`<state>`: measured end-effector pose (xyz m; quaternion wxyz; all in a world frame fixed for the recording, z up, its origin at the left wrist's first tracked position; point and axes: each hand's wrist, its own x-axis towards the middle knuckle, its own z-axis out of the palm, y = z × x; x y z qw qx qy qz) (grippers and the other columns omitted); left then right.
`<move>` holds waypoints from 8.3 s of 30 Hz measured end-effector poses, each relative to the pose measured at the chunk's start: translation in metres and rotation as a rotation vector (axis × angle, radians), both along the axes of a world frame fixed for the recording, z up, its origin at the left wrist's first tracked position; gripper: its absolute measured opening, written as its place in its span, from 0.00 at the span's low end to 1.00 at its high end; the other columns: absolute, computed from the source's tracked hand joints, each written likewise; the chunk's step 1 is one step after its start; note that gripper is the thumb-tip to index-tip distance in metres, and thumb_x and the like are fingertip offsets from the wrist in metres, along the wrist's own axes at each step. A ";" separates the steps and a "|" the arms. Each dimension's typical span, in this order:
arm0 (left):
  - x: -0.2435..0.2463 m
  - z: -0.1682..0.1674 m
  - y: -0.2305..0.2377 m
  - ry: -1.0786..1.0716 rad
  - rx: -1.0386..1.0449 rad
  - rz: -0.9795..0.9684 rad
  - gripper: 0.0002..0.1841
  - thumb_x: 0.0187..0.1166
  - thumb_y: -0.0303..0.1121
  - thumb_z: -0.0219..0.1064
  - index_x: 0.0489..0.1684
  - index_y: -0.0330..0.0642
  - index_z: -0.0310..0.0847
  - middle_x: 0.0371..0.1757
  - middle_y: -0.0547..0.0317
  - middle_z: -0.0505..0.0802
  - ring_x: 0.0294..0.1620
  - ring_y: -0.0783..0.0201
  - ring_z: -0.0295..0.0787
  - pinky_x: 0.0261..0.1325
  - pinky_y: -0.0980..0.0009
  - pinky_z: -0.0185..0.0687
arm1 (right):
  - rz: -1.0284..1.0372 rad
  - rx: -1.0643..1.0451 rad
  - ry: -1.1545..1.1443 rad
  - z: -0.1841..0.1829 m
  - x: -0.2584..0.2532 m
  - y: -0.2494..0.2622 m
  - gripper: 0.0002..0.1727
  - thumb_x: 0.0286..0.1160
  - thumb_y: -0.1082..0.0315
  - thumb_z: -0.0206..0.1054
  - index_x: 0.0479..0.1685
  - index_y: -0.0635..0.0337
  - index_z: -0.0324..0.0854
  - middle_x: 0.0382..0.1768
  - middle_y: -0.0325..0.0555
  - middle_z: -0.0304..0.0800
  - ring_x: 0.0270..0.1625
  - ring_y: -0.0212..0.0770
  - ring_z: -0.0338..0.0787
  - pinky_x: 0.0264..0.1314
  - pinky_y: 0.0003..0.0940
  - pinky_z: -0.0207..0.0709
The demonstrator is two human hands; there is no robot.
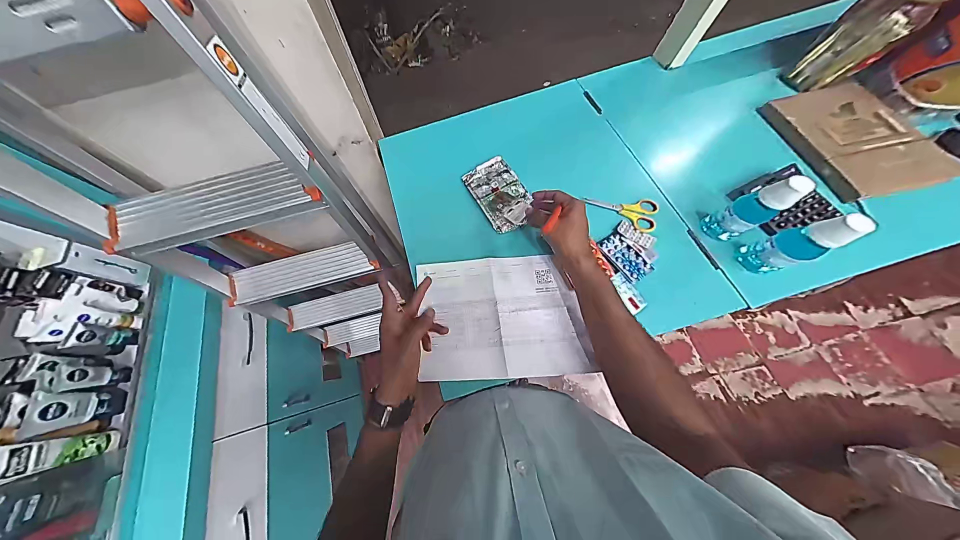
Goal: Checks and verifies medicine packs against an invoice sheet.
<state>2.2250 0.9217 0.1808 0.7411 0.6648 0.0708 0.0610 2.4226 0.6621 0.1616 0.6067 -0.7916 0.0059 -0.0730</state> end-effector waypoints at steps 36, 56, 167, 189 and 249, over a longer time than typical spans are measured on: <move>-0.018 -0.067 -0.043 -0.408 1.154 -0.513 0.21 0.85 0.46 0.58 0.71 0.55 0.87 0.76 0.64 0.87 0.55 0.56 0.90 0.62 0.59 0.80 | 0.146 -0.262 -0.230 -0.049 -0.158 0.035 0.08 0.64 0.66 0.71 0.26 0.63 0.88 0.23 0.40 0.87 0.25 0.22 0.81 0.29 0.19 0.75; -0.011 -0.079 -0.053 -0.578 1.169 -0.435 0.18 0.88 0.40 0.57 0.59 0.44 0.93 0.71 0.59 0.91 0.52 0.52 0.93 0.57 0.57 0.85 | 0.213 0.158 -0.209 -0.050 -0.121 0.017 0.05 0.69 0.77 0.68 0.36 0.66 0.90 0.28 0.36 0.92 0.28 0.21 0.85 0.33 0.19 0.81; -0.034 -0.088 -0.046 -0.467 1.254 0.122 0.16 0.79 0.36 0.61 0.44 0.38 0.96 0.59 0.52 0.97 0.41 0.52 0.95 0.47 0.61 0.84 | -0.486 -0.318 -0.205 -0.003 -0.103 -0.144 0.12 0.78 0.76 0.64 0.56 0.65 0.85 0.47 0.49 0.95 0.41 0.37 0.92 0.45 0.36 0.86; -0.035 -0.090 -0.044 -0.399 1.217 0.073 0.14 0.81 0.35 0.64 0.49 0.39 0.95 0.62 0.52 0.95 0.50 0.53 0.96 0.58 0.59 0.87 | 0.130 0.307 -0.103 -0.013 -0.167 -0.025 0.22 0.91 0.56 0.48 0.42 0.53 0.89 0.32 0.30 0.94 0.33 0.29 0.91 0.41 0.31 0.86; -0.039 -0.090 -0.045 -0.503 1.219 0.163 0.12 0.78 0.33 0.67 0.34 0.37 0.96 0.53 0.53 0.98 0.40 0.55 0.93 0.47 0.63 0.83 | -0.458 -0.148 -0.297 -0.024 -0.134 -0.127 0.12 0.84 0.70 0.62 0.55 0.68 0.85 0.40 0.43 0.95 0.36 0.29 0.92 0.39 0.25 0.86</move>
